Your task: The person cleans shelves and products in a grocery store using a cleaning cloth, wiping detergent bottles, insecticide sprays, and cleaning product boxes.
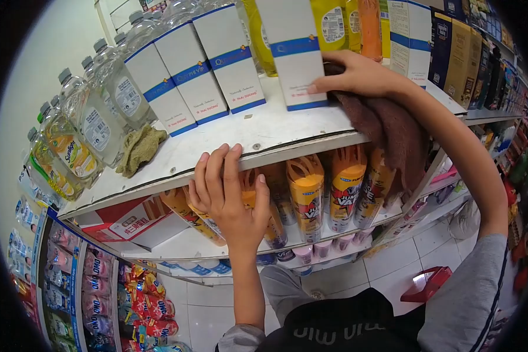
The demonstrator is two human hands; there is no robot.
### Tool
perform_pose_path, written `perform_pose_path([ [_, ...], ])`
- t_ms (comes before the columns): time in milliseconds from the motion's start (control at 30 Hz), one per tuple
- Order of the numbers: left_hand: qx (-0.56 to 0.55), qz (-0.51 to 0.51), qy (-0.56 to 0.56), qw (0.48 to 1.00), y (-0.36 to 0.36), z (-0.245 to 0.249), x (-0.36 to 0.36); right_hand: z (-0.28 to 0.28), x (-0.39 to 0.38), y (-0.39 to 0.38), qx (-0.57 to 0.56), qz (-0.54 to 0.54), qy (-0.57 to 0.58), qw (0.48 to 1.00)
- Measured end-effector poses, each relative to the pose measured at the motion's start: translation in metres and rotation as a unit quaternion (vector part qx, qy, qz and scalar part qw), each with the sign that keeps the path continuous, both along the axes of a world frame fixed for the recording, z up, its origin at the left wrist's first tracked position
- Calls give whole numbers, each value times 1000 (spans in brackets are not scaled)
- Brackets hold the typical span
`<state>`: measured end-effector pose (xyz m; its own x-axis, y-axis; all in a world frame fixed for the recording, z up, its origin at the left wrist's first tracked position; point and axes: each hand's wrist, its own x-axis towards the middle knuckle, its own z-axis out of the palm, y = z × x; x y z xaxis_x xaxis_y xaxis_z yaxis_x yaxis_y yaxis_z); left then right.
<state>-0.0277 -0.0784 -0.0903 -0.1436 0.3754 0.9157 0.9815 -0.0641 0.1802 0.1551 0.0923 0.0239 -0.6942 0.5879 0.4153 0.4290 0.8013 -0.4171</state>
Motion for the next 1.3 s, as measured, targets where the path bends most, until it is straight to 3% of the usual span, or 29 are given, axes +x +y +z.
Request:
perform_pose_path([
  [200,5,-7,-5,1000,2,-2,-2,-1,-16,24,23,-53,-62,996],
  [467,12,-9,-13,1000,5,-5,-2,-4,-31,38,32,-50,-58,997],
  [867,42,-10,-26,999,12,-8,3,-8,-35,36,84,-48,-58,994],
  [1067,40,-2,-5,999,10,-7,3,3,-37,13,88,-89,-118,985],
  [1167,44,-7,-7,999,12,-8,2,-13,-33,34,171,-19,-34,985],
  [1300,42,-9,-9,999,12,-9,0,-12,-31,29,192,-6,-39,981],
])
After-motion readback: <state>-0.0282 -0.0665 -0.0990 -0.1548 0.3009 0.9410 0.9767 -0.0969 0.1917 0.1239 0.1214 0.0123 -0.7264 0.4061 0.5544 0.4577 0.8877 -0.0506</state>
